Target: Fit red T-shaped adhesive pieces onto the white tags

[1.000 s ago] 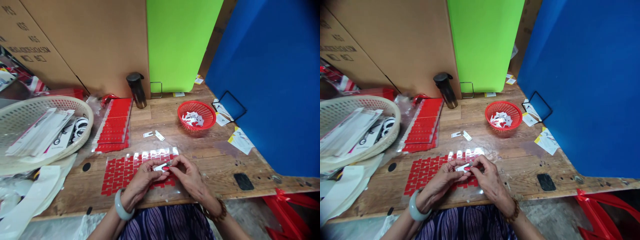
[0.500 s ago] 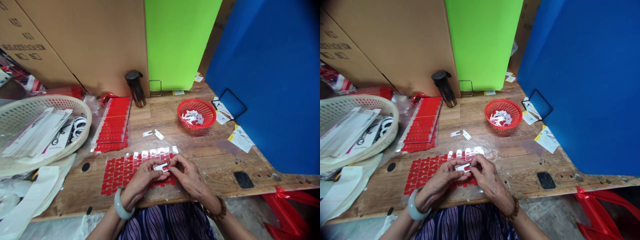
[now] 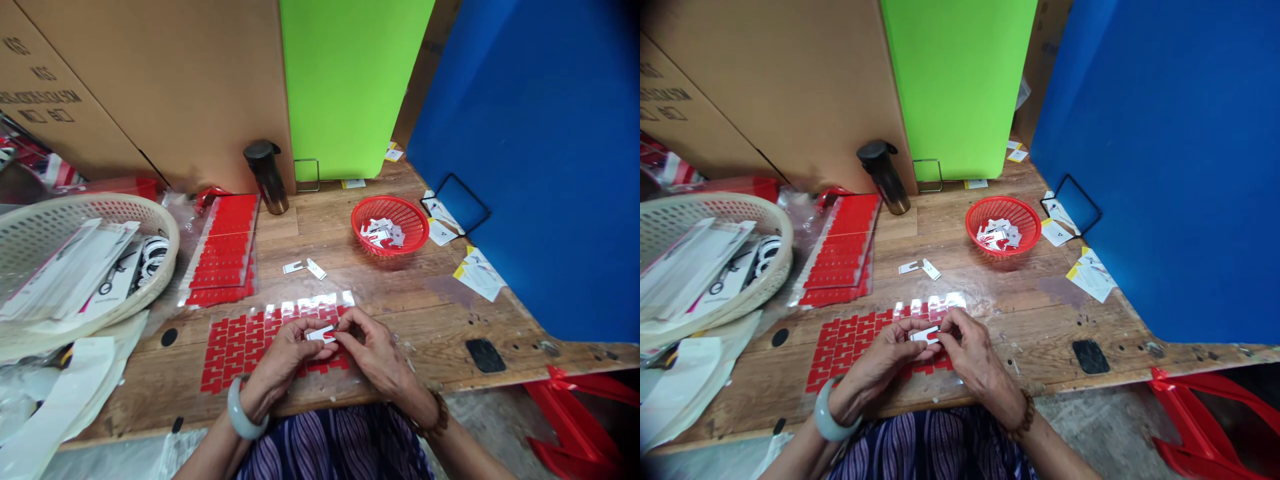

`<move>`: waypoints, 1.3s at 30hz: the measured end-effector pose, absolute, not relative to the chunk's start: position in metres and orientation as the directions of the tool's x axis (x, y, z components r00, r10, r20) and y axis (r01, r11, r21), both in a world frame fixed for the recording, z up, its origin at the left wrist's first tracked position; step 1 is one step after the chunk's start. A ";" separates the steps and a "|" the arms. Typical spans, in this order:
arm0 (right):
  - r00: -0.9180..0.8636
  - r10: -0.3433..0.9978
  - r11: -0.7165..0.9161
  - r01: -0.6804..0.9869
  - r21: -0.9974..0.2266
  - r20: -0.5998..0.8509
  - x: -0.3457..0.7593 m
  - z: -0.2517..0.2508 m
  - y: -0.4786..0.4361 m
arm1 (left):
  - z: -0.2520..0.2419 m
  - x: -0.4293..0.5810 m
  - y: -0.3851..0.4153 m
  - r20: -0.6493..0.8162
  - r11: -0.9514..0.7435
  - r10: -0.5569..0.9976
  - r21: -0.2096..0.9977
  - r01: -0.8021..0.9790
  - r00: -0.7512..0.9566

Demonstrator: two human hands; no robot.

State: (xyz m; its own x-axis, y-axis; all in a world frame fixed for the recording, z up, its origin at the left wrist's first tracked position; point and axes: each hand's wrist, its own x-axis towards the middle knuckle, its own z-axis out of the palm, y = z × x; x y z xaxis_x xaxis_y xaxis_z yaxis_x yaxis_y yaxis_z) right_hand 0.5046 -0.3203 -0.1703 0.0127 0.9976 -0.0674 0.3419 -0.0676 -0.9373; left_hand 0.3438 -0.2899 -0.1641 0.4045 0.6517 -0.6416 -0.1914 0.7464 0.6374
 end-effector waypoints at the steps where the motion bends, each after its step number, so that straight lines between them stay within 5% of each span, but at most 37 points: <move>1: 0.013 0.998 -0.069 0.341 -0.938 -0.069 0.504 -0.170 -0.320 | -0.164 0.344 -0.290 -0.640 0.744 0.654 0.640 -0.191 0.403; 16: 0.059 0.992 -0.125 0.290 -0.949 -0.113 0.495 -0.170 -0.324 | -0.164 0.347 -0.290 -0.566 0.609 0.771 0.789 -0.079 0.293; 21: 0.113 0.994 -0.050 0.362 -0.931 -0.010 0.492 -0.167 -0.327 | -0.162 0.346 -0.289 -0.512 0.537 0.816 0.844 -0.021 0.269; 32: 0.044 0.985 -0.170 0.296 -0.940 -0.164 0.498 -0.159 -0.321 | -0.163 0.340 -0.292 -0.626 0.678 0.720 0.726 -0.113 0.299; 39: 0.068 0.988 -0.155 0.307 -0.939 -0.140 0.496 -0.168 -0.319 | -0.166 0.339 -0.293 -0.618 0.679 0.717 0.724 -0.124 0.322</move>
